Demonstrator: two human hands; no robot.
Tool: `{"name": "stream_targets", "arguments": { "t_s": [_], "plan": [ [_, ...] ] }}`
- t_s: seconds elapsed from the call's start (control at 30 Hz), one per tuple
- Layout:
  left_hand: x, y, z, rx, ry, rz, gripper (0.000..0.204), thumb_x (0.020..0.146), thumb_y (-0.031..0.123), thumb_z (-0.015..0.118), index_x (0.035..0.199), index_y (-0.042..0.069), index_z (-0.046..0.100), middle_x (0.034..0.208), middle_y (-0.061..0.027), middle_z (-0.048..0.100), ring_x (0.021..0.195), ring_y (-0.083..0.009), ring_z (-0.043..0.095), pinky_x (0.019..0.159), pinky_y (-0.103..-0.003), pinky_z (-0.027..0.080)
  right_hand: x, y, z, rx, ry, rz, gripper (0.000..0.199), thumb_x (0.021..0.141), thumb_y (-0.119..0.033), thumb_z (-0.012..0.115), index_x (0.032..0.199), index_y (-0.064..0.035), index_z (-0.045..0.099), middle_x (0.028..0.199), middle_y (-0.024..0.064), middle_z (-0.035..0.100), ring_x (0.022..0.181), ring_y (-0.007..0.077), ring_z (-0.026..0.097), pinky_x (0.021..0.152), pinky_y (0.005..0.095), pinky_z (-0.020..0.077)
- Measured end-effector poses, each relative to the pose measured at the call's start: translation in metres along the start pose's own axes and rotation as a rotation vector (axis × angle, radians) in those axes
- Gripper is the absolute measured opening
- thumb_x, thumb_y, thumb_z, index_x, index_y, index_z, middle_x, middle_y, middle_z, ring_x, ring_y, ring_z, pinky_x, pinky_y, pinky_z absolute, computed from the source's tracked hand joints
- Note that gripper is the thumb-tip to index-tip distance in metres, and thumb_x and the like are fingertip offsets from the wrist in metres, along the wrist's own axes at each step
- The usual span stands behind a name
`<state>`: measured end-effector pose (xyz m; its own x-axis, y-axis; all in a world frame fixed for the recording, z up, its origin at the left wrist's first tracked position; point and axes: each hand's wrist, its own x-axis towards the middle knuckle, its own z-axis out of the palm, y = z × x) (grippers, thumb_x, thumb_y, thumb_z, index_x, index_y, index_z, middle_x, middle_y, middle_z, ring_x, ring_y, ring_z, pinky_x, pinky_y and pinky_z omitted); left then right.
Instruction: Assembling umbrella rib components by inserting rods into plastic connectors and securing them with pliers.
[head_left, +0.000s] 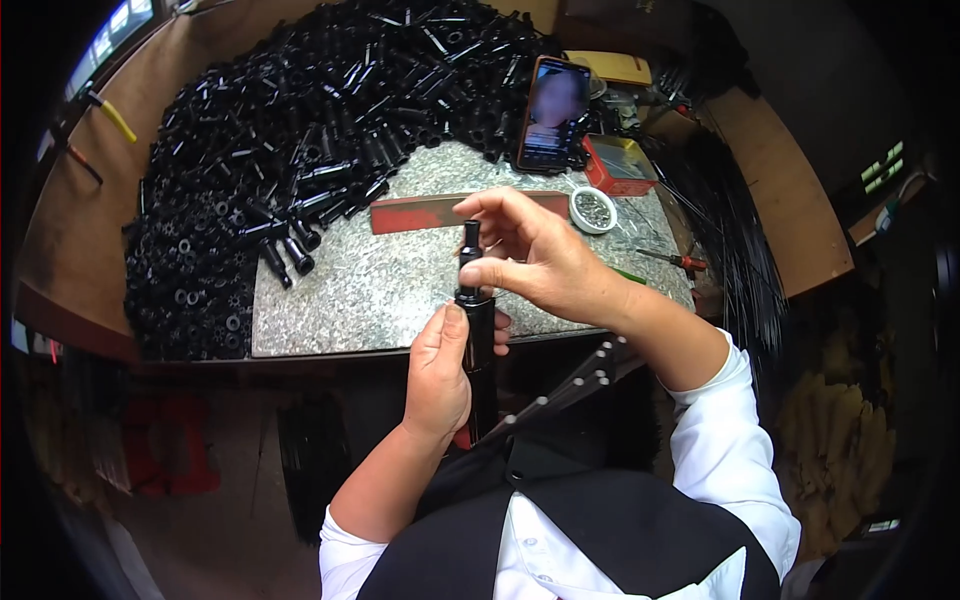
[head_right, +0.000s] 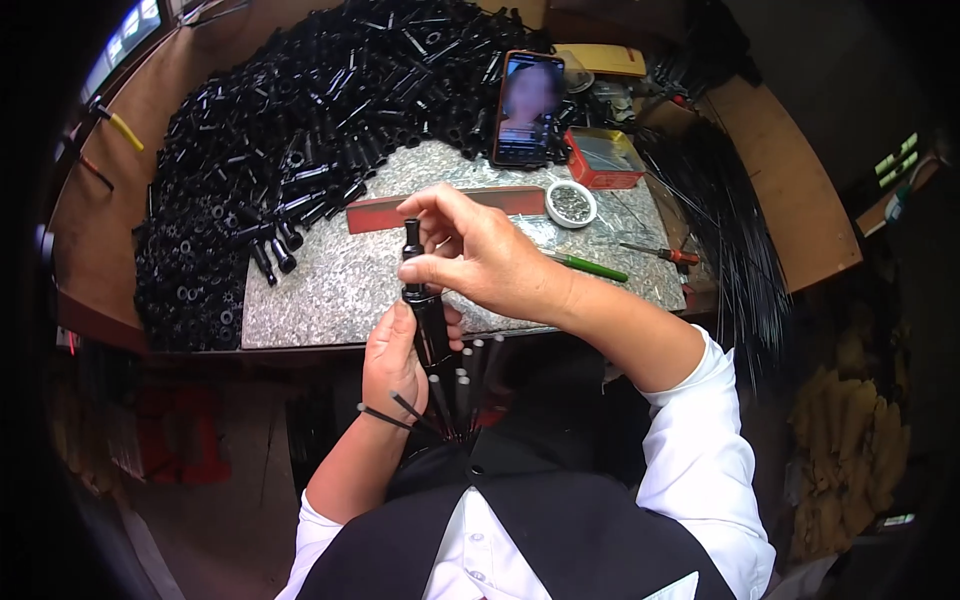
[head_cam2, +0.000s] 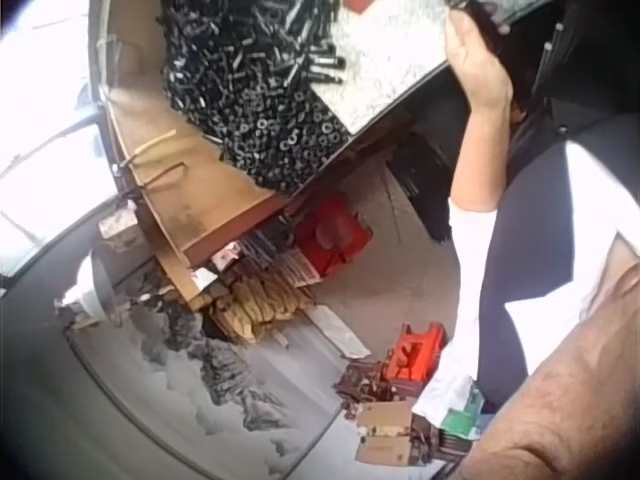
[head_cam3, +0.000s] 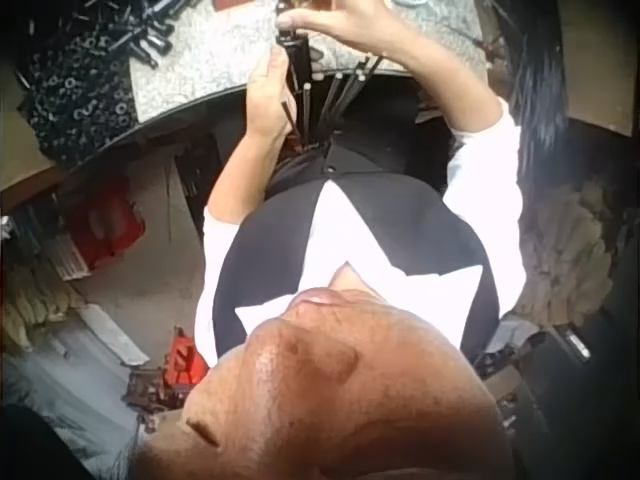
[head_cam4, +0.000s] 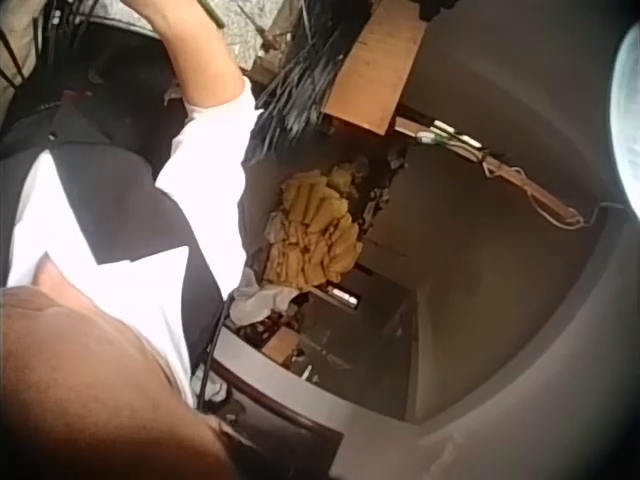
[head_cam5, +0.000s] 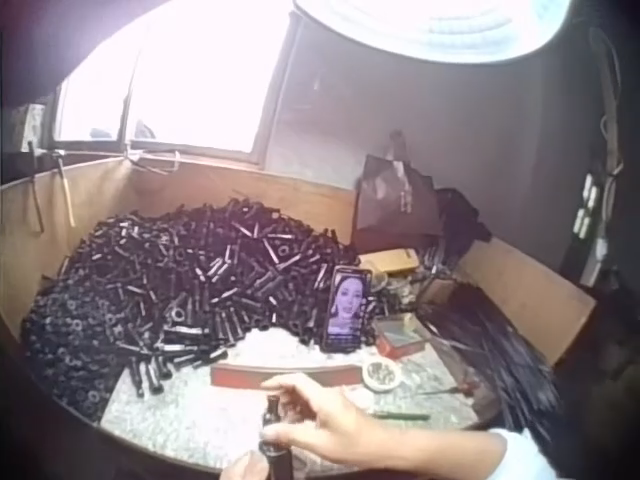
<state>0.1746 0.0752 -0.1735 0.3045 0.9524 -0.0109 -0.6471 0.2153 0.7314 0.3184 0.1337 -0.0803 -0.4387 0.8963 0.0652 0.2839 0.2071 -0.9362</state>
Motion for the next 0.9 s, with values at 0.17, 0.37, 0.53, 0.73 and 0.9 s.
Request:
{"name": "stream_targets", "arguments": {
  "t_s": [0.17, 0.37, 0.53, 0.73, 0.9],
  "plan": [
    [0.0, -0.003, -0.002, -0.062, -0.021, 0.067, 0.036, 0.103, 0.028, 0.037, 0.112, -0.001, 0.056, 0.095, -0.0088, 0.061, 0.082, -0.0144, 0.058, 0.073, -0.028, 0.047, -0.009, 0.021, -0.004, -0.342, -0.106, -0.217, 0.048, 0.076, -0.026, 0.077, 0.113, -0.0025, 0.058, 0.096, 0.0099, 0.057, 0.094, 0.0216, 0.056, 0.086, 0.035, 0.0447],
    [0.0, -0.005, -0.003, -0.068, -0.012, 0.046, 0.035, 0.103, 0.026, 0.038, 0.118, -0.002, 0.053, 0.097, -0.0083, 0.06, 0.082, -0.0148, 0.057, 0.07, -0.029, 0.048, -0.011, 0.015, -0.004, -0.24, -0.194, -0.191, 0.027, 0.079, -0.022, 0.07, 0.089, 0.0004, 0.059, 0.087, 0.0115, 0.06, 0.084, 0.0248, 0.06, 0.076, 0.0376, 0.0471],
    [0.001, -0.007, -0.001, -0.019, -0.057, 0.073, 0.036, 0.103, 0.027, 0.038, 0.119, -0.002, 0.052, 0.097, -0.0079, 0.06, 0.083, -0.0143, 0.058, 0.071, -0.028, 0.048, -0.01, 0.018, -0.012, -0.187, -0.292, -0.1, 0.026, 0.082, -0.02, 0.069, 0.096, -0.0005, 0.059, 0.091, 0.0086, 0.057, 0.087, 0.0214, 0.056, 0.077, 0.0364, 0.0449],
    [-0.001, -0.007, 0.0, -0.012, -0.056, 0.071, 0.036, 0.102, 0.028, 0.039, 0.118, -0.002, 0.052, 0.096, -0.0077, 0.06, 0.083, -0.014, 0.058, 0.072, -0.027, 0.049, -0.009, 0.019, -0.011, -0.212, -0.281, -0.158, 0.025, 0.08, -0.021, 0.071, 0.091, -0.0011, 0.059, 0.089, 0.0091, 0.058, 0.086, 0.0218, 0.057, 0.077, 0.0363, 0.045],
    [-0.002, -0.006, -0.002, -0.021, -0.039, 0.043, 0.036, 0.102, 0.028, 0.039, 0.118, -0.001, 0.052, 0.096, -0.0074, 0.059, 0.083, -0.0139, 0.058, 0.073, -0.027, 0.049, -0.008, 0.021, -0.009, -0.275, -0.215, -0.267, 0.024, 0.077, -0.02, 0.073, 0.085, -0.0006, 0.062, 0.086, 0.0108, 0.062, 0.084, 0.0219, 0.062, 0.073, 0.034, 0.0483]
  ]
}}
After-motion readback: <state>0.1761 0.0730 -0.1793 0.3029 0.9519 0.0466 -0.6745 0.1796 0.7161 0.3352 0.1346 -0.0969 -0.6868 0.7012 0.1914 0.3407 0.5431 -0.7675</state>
